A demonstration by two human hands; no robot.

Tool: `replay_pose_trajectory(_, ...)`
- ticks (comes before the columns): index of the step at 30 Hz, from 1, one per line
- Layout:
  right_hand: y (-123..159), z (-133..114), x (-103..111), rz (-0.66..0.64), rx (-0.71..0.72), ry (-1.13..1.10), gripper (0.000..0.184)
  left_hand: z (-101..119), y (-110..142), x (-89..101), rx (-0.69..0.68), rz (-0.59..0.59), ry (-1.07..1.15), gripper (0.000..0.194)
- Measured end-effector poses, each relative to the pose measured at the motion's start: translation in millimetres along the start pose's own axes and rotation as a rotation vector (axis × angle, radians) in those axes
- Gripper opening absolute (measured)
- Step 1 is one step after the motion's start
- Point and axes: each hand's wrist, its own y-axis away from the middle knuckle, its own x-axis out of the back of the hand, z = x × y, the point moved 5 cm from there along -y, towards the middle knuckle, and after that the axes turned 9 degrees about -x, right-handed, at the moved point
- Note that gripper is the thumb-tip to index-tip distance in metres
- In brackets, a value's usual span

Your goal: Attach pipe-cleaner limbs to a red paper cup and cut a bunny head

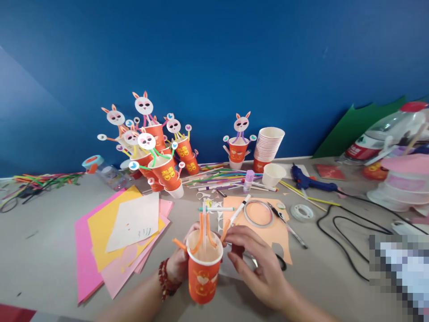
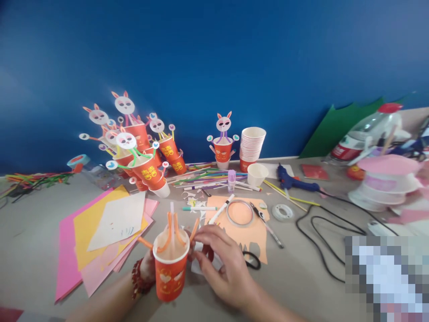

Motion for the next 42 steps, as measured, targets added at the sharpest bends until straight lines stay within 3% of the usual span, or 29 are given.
replay_pose_trajectory(2, -1.0, 5.5, 1.9, 0.017, -0.048, -0.039, 0.024, -2.0, -0.3, -0.3, 0.025, -0.023, 0.020, 0.072)
replay_pose_trajectory(5, -3.1, 20.0, 1.9, 0.021, -0.241, -0.214, 0.017, -3.9, -0.4, 2.7, 0.053, -0.041, 0.047, 0.072)
replay_pose_trajectory(9, -4.4, 32.4, -5.3, -0.019, -0.461, -0.483, 0.025, -3.6, 0.0, 7.0, 0.087, -0.033, 0.123, 0.079)
replay_pose_trajectory(15, -4.4, 33.1, -10.3, -0.029, -0.442, -0.539, 0.030, 6.7, -5.7, 2.2, 0.037, 0.046, 0.194, 0.068)
replay_pose_trajectory(21, -5.3, 42.9, -10.9, 0.005, -0.441, -0.586, 0.022, 10.7, -13.5, 2.9, 0.025, 0.113, 0.330, 0.063)
replay_pose_trajectory(25, -7.4, 47.2, -10.6, -0.006, -0.471, -0.545, 0.026, 10.9, -15.7, 5.9, 0.017, 0.120, 0.342, 0.061)
replay_pose_trajectory(30, -5.3, 48.4, -11.9, -0.085, -0.522, -0.321, 0.030, 12.3, -17.6, 7.1, 0.017, 0.146, 0.353, 0.064)
replay_pose_trajectory(38, 0.8, 41.9, -16.2, -0.193, -0.271, 0.096, 0.019, 13.0, -21.1, 11.9, 0.043, 0.161, 0.407, 0.070)
replay_pose_trajectory(42, -0.2, 41.4, -17.4, -0.214, -0.275, 0.167, 0.019, 14.0, -23.4, 12.2, 0.001, 0.195, 0.392, 0.060)
